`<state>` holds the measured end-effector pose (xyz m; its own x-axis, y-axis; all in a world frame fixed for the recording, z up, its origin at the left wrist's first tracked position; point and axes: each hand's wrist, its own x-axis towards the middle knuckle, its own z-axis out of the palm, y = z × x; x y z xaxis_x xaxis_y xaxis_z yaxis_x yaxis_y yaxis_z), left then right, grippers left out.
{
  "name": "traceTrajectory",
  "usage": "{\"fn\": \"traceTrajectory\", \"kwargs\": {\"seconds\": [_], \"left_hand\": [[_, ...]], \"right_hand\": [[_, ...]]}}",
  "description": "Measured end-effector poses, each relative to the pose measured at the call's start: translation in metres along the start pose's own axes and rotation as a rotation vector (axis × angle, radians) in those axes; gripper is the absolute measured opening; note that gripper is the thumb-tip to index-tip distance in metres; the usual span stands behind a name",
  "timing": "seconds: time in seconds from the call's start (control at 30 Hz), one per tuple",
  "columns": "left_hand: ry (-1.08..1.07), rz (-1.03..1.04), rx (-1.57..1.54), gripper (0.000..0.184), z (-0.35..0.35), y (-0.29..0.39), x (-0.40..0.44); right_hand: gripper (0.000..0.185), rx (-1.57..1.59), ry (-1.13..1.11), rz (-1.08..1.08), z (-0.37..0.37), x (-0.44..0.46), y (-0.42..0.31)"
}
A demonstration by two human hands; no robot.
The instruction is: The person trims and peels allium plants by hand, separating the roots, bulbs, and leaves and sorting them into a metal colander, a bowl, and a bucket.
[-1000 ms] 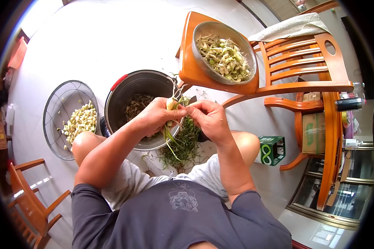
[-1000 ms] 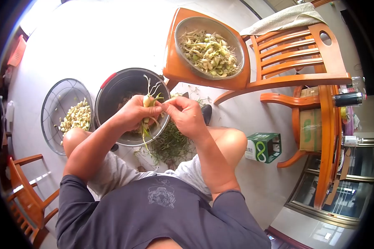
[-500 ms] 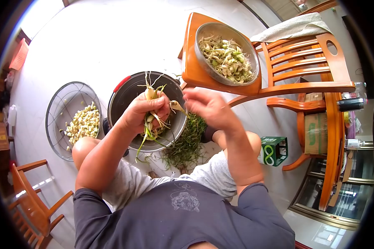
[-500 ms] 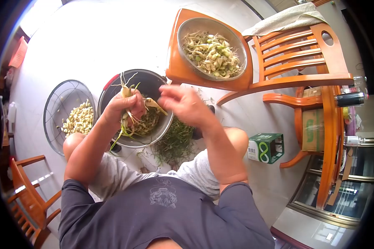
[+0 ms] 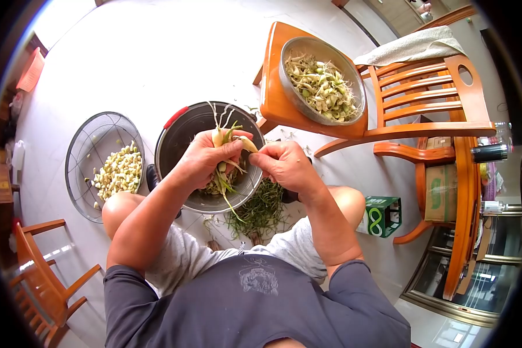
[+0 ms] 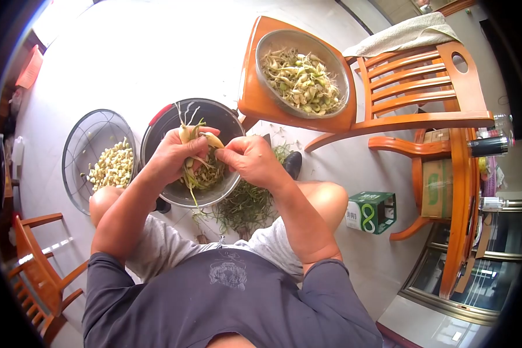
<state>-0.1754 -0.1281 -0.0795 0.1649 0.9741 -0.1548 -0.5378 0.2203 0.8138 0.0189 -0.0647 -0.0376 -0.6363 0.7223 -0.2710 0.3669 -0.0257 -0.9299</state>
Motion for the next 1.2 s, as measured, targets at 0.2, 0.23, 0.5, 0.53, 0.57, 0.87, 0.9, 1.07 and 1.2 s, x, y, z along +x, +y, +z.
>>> {"fn": "traceTrajectory", "kwargs": {"seconds": [0.2, 0.23, 0.5, 0.53, 0.57, 0.87, 0.9, 1.07, 1.2], "left_hand": [[0.023, -0.007, -0.24, 0.029, -0.009, 0.011, 0.0], [0.038, -0.007, -0.228, 0.031, -0.009, 0.01, 0.0], [0.009, -0.015, -0.271, 0.033, -0.007, 0.003, 0.01], [0.016, -0.018, -0.281, 0.032, -0.005, 0.002, 0.011], [0.044, -0.027, -0.307, 0.029, -0.003, 0.001, 0.012], [0.146, -0.071, -0.25, 0.02, -0.01, -0.006, 0.015], [0.166, -0.079, -0.24, 0.018, -0.009, -0.006, 0.015], [0.119, -0.065, -0.252, 0.018, -0.013, -0.009, 0.019], [0.043, -0.094, -0.244, 0.027, -0.005, 0.0, 0.016]], "right_hand": [[0.016, 0.173, 0.33, -0.248, -0.073, 0.018, -0.01], [0.017, 0.227, 0.443, -0.187, -0.089, 0.022, -0.018], [0.024, -0.121, 0.195, -0.242, -0.027, 0.012, -0.02], [0.024, -0.025, 0.05, -0.145, -0.01, 0.008, -0.02], [0.025, -0.154, 0.022, -0.211, 0.005, 0.006, -0.015], [0.014, -0.281, 0.21, -0.314, 0.01, 0.013, 0.005], [0.012, -0.226, 0.21, -0.31, 0.005, 0.013, 0.003], [0.01, -0.001, 0.261, -0.265, -0.021, 0.006, -0.026], [0.018, 0.157, 0.522, -0.307, -0.078, 0.019, -0.029]]}}
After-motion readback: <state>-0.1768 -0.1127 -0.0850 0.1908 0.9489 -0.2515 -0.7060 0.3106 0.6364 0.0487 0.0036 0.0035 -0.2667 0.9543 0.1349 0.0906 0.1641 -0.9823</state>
